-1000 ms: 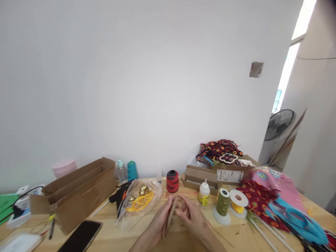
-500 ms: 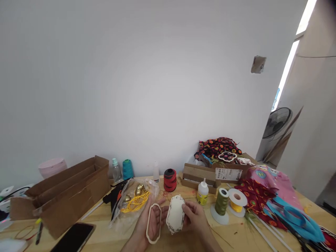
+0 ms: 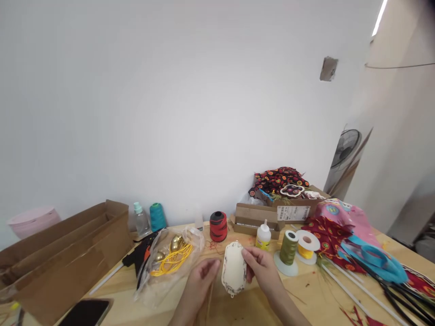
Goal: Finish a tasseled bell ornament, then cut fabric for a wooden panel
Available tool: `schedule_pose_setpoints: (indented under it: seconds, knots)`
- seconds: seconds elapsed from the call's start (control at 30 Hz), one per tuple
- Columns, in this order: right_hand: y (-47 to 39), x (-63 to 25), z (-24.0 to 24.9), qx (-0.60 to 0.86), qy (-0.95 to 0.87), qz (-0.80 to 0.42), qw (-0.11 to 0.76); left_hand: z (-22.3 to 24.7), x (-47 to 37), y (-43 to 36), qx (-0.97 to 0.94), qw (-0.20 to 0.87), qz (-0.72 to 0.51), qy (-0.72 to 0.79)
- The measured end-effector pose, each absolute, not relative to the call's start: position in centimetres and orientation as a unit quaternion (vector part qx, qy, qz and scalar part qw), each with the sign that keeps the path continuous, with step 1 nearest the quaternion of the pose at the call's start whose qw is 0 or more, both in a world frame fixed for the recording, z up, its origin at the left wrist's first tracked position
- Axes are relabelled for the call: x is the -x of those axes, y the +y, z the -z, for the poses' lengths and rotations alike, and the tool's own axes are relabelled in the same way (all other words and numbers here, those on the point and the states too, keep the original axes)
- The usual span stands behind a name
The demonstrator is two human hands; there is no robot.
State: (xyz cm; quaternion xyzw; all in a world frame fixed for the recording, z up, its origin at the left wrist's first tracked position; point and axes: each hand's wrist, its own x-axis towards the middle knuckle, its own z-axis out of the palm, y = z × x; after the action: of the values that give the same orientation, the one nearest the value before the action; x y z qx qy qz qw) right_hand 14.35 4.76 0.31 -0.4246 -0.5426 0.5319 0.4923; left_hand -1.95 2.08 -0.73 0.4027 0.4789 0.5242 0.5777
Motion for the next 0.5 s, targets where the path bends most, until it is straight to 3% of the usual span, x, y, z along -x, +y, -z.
schedule_pose_setpoints:
  seconds: [0.17, 0.3, 0.5]
  knots:
    - [4.6, -14.8, -0.6, 0.425, -0.545, -0.519, 0.503, 0.4, 1.5, 1.1, -0.533, 0.491, -0.443, 0.528]
    - [4.7, -14.9, -0.5, 0.423, -0.554, -0.515, 0.499, -0.1, 1.8, 1.1, -0.548, 0.439, -0.464, 0.54]
    - [5.1, -14.1, 0.3, 0.421, -0.583, -0.506, 0.476, -0.2, 0.9, 1.7, -0.516, 0.571, -0.439, 0.464]
